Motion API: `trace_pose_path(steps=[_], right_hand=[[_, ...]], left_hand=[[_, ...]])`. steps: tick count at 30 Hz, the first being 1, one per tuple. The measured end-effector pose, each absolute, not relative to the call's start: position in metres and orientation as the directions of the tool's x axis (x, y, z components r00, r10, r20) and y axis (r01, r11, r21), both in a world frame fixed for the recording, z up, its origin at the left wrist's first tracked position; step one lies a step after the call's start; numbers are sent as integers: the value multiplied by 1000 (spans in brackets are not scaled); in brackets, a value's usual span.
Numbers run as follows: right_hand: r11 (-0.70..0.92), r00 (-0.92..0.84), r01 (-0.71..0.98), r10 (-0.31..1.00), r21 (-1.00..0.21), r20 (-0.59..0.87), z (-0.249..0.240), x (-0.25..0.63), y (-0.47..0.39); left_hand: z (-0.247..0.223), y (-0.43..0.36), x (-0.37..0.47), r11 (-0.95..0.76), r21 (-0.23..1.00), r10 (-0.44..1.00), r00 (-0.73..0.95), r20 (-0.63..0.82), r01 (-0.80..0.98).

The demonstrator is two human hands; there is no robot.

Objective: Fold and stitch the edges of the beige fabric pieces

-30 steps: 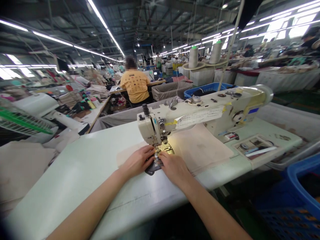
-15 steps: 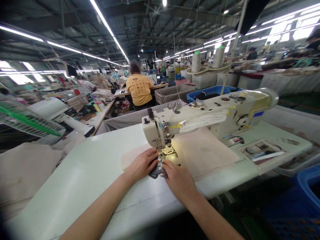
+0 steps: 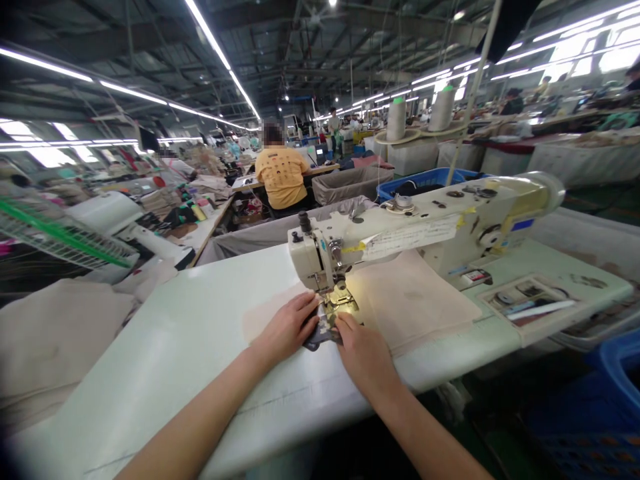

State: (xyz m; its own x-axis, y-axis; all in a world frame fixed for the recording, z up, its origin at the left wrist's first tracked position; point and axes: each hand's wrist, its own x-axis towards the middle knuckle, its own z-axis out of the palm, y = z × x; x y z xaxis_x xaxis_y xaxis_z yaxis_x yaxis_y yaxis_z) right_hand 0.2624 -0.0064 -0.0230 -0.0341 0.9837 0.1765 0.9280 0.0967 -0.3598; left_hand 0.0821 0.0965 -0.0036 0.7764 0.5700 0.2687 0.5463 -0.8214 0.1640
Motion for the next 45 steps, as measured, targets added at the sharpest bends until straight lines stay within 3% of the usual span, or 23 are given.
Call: trace_pose_path(steps=[5,12,15,18,20,22,26,32,35,39,41,45], right_hand=[[49,22,926,983,-375,183,-26,264,-7],[112,49,865,951,-489,305,-33,270,-9],[175,92,801,909,-573,406,-36,274,-12],[203,127,746,892,-634,434,-37,279,-17],[213,122,710,901,-672,415,-37,281,-22],[236,83,683,915,-691,395,-35,282,-27],[283,-80,703,943,-652,323,-30,280,-36],[266,-243,863,964,-429,110,-21,272,-37],[281,-271,886,959,-369,79,-17,270,-37],[336,-319,866,942,-371,108,-15,272,-38],[345,-327,865,938,-365,111,-16,274,-39],[324,-306,885,946,-335,106,-19,278,-33]], left_hand=[[10,55,76,-749,129,662,737,135,650],[10,75,49,-817,286,563,800,207,501],[10,87,41,-735,110,678,721,147,669],[13,85,42,-435,-99,895,442,66,895],[16,79,45,-277,-159,958,285,34,948],[18,74,47,-223,-184,974,228,6,957],[18,67,48,-210,-201,977,212,-12,957],[19,59,49,-182,-189,983,186,2,965],[18,53,55,-316,-166,945,326,36,934],[9,44,70,-788,-39,607,786,114,615],[4,43,79,-842,6,535,833,139,540],[1,45,93,-794,-5,602,787,132,608]])
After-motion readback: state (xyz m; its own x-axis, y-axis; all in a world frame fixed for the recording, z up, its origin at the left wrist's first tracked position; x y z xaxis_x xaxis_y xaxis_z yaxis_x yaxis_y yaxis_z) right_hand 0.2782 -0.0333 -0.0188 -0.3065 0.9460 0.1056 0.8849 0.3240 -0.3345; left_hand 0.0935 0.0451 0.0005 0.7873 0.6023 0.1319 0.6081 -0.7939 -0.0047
